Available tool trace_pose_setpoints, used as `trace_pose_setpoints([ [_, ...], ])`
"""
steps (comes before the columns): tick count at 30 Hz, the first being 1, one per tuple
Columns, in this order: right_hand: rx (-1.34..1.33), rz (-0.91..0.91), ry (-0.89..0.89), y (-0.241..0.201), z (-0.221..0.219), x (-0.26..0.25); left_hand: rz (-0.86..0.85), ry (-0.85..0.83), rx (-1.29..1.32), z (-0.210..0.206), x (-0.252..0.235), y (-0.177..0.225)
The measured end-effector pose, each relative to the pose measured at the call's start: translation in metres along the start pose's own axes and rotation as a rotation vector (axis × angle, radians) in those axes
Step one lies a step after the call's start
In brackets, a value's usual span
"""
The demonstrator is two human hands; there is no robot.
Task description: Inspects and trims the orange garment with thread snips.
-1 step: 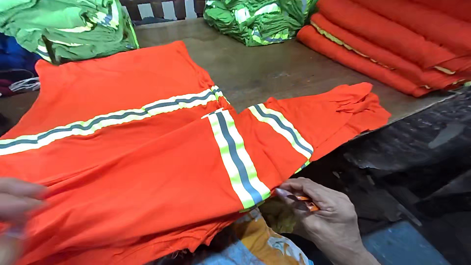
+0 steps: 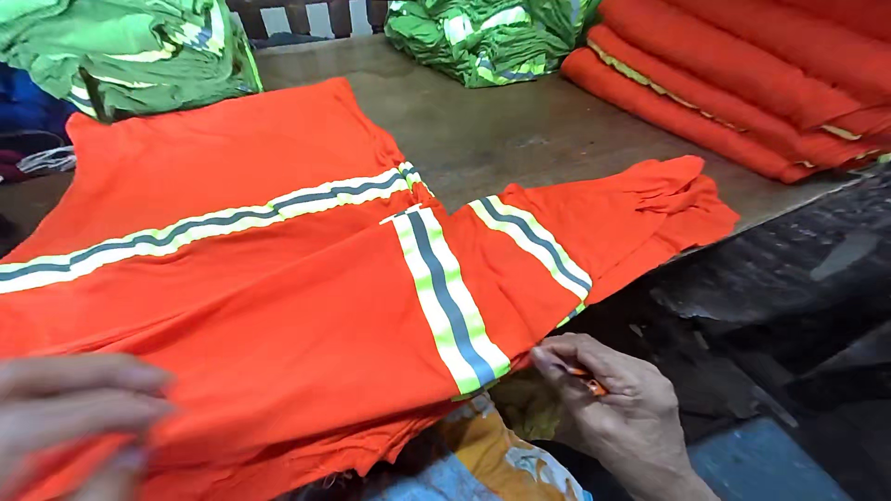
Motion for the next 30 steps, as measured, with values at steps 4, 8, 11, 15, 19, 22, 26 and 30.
trace_pose_setpoints([
  [4,-0.077,-0.164,0.007,0.003,0.007,-0.002,-0.246,0.001,0.064,-0.089,-0.021,0.031],
  [8,-0.130,-0.145,0.032,0.008,0.006,0.004,-0.386,0.124,0.030,-0.166,-0.060,0.056],
  [11,-0.133,-0.093,0.056,0.006,0.003,0.005,-0.447,0.149,0.004,-0.190,-0.087,0.065],
  [15,-0.095,0.024,0.075,0.006,-0.005,0.003,-0.487,0.118,-0.067,-0.198,-0.099,0.053],
  [19,-0.075,0.082,0.080,-0.005,-0.007,-0.009,-0.342,0.028,0.180,-0.188,-0.106,0.052],
  [22,-0.023,0.155,0.132,-0.007,-0.012,-0.013,-0.277,-0.075,0.409,-0.181,-0.114,0.057],
  [26,0.089,0.238,0.123,-0.010,-0.015,-0.018,-0.213,-0.157,0.517,-0.178,-0.117,0.053],
  [30,0.121,0.247,0.060,0.000,-0.002,-0.011,-0.170,-0.175,0.558,-0.178,-0.114,0.046],
])
Point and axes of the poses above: each hand's wrist, its own x-axis away from the middle knuckle, its own z-axis out of the back of the hand, y = z × x, the point moved 2 cm from there along -x, towards the middle knuckle, and after that the axes turned 5 degrees about y, right-handed, at the moved point
